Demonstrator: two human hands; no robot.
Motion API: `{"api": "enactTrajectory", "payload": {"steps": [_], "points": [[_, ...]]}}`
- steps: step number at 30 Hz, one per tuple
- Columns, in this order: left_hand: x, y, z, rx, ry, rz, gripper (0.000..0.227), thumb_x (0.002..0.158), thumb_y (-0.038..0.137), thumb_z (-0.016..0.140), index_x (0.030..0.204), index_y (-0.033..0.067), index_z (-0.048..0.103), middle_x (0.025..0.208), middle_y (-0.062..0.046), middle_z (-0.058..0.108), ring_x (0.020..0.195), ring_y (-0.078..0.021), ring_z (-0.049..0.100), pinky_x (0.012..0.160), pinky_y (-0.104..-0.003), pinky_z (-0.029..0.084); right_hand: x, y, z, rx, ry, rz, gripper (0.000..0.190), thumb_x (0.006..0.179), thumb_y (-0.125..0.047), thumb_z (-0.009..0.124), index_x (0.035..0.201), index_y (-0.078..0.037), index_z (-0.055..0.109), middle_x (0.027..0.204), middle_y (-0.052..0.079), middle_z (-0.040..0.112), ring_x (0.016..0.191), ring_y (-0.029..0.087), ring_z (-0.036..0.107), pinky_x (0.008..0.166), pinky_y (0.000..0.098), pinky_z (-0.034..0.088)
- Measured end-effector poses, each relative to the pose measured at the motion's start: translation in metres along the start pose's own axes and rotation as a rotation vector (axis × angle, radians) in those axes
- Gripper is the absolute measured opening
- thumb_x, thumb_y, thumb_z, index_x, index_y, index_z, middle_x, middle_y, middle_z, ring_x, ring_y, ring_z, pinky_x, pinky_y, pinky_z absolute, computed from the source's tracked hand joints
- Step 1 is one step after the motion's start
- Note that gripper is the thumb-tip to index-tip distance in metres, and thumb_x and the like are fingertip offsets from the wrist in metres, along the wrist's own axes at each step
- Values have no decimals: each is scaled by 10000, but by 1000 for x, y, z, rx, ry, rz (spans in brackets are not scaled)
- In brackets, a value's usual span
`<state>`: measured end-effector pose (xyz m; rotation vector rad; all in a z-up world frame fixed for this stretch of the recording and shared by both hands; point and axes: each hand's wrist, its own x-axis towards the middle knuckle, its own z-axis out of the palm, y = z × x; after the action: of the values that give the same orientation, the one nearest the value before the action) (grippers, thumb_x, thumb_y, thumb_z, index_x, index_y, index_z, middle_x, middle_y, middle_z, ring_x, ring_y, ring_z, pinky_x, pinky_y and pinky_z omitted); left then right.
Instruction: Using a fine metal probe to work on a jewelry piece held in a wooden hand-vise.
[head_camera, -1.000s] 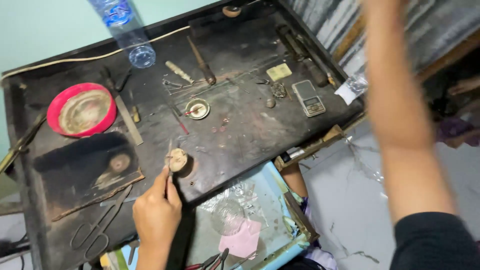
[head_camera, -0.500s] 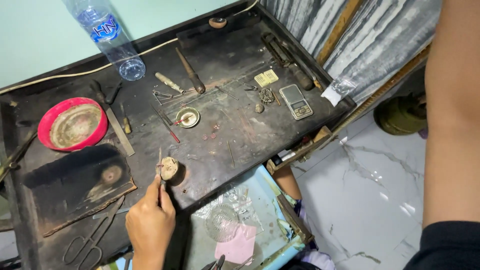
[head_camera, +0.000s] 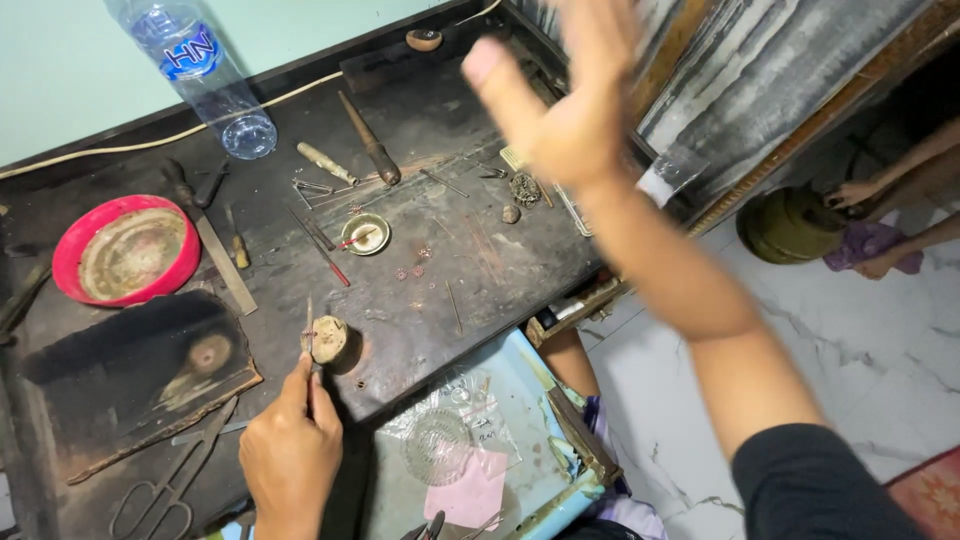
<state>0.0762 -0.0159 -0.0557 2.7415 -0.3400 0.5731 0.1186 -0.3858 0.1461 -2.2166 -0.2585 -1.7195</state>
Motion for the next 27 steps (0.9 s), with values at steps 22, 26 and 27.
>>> {"api": "enactTrajectory", "payload": {"steps": [22,26,27], "points": [[-3,-4,3,67,53,74,287,993,232,665,1256,211,780,771,-118,742,634,-417,678,531,-532,515,-168,-110,158,1088,-867,157,221,1067,-109,546,1196,-172,714,1247,35,712,1228,229,670,1127,393,507],[-3,-5,2,61,48,95,308,985,220,666,1269,196,783,771,-140,735,631,-436,662,543,-538,508,-163,-110,158,1117,-927,186,226,1048,-81,564,1164,-168,737,1245,50,720,1225,229,669,1134,382,501],[-2,-7,3,74,70,103,305,989,217,676,1268,192,796,748,-135,721,614,-420,653,535,-520,501,-161,-109,157,1137,-971,189,218,1044,-114,568,1165,-173,739,1235,41,727,1208,221,674,1120,368,497]]}}
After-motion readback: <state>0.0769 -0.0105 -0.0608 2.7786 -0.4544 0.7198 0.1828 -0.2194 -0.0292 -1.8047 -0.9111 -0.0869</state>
